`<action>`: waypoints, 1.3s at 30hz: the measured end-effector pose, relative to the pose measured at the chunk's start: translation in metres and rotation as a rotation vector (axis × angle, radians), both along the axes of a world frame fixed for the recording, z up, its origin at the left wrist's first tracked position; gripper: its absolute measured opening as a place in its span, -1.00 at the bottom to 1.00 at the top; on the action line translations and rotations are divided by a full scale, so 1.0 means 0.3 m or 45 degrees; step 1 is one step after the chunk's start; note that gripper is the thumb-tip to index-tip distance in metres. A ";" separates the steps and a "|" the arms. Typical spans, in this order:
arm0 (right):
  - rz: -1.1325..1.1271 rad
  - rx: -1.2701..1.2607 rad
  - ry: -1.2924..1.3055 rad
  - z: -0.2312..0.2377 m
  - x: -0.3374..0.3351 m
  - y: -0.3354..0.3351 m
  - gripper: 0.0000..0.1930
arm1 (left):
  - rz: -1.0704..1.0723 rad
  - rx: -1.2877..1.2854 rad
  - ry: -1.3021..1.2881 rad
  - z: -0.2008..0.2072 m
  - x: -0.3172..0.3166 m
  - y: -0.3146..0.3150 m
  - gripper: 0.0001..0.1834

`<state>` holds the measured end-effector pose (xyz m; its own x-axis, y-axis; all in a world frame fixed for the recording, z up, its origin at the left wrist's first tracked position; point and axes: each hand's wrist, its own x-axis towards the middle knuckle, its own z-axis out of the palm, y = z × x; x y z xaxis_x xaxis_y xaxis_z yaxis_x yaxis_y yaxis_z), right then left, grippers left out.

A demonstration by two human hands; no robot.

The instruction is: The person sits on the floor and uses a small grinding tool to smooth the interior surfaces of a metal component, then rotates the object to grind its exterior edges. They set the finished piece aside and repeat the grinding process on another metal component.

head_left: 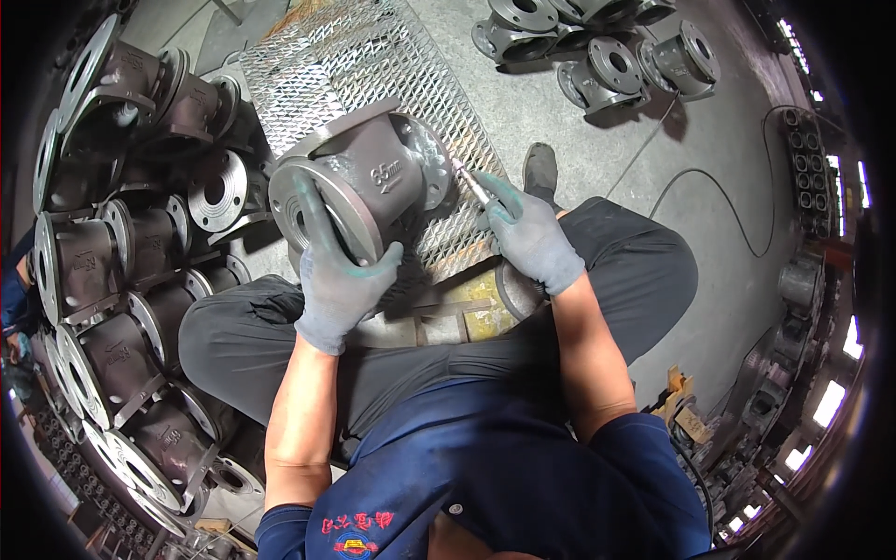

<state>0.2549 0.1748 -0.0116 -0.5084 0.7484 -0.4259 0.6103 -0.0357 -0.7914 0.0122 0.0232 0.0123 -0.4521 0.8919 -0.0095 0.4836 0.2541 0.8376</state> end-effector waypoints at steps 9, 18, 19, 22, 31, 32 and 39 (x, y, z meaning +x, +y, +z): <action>0.004 -0.100 0.272 0.069 0.022 -0.080 -0.40 | 0.440 0.121 -0.852 0.038 -0.032 -0.041 0.14; 0.231 0.119 0.259 0.030 -0.012 -0.113 -0.41 | 0.584 0.149 -0.779 0.026 -0.012 -0.082 -0.16; 0.241 0.113 0.274 0.033 -0.020 -0.113 -0.41 | 0.590 0.157 -0.816 0.025 -0.010 -0.091 -0.16; 0.275 0.068 0.247 0.035 -0.039 -0.111 -0.40 | 0.558 0.188 -0.864 -0.020 -0.047 -0.130 0.05; 0.280 0.044 0.125 0.079 -0.066 -0.099 -0.43 | 0.510 0.099 -0.873 0.017 -0.001 -0.150 0.05; 0.258 0.068 0.129 0.057 -0.065 -0.109 -0.42 | 0.479 0.098 -0.862 0.016 -0.003 -0.157 0.07; 0.283 0.021 0.213 0.076 -0.095 -0.116 -0.44 | 0.408 0.031 -0.576 -0.011 -0.027 -0.193 0.38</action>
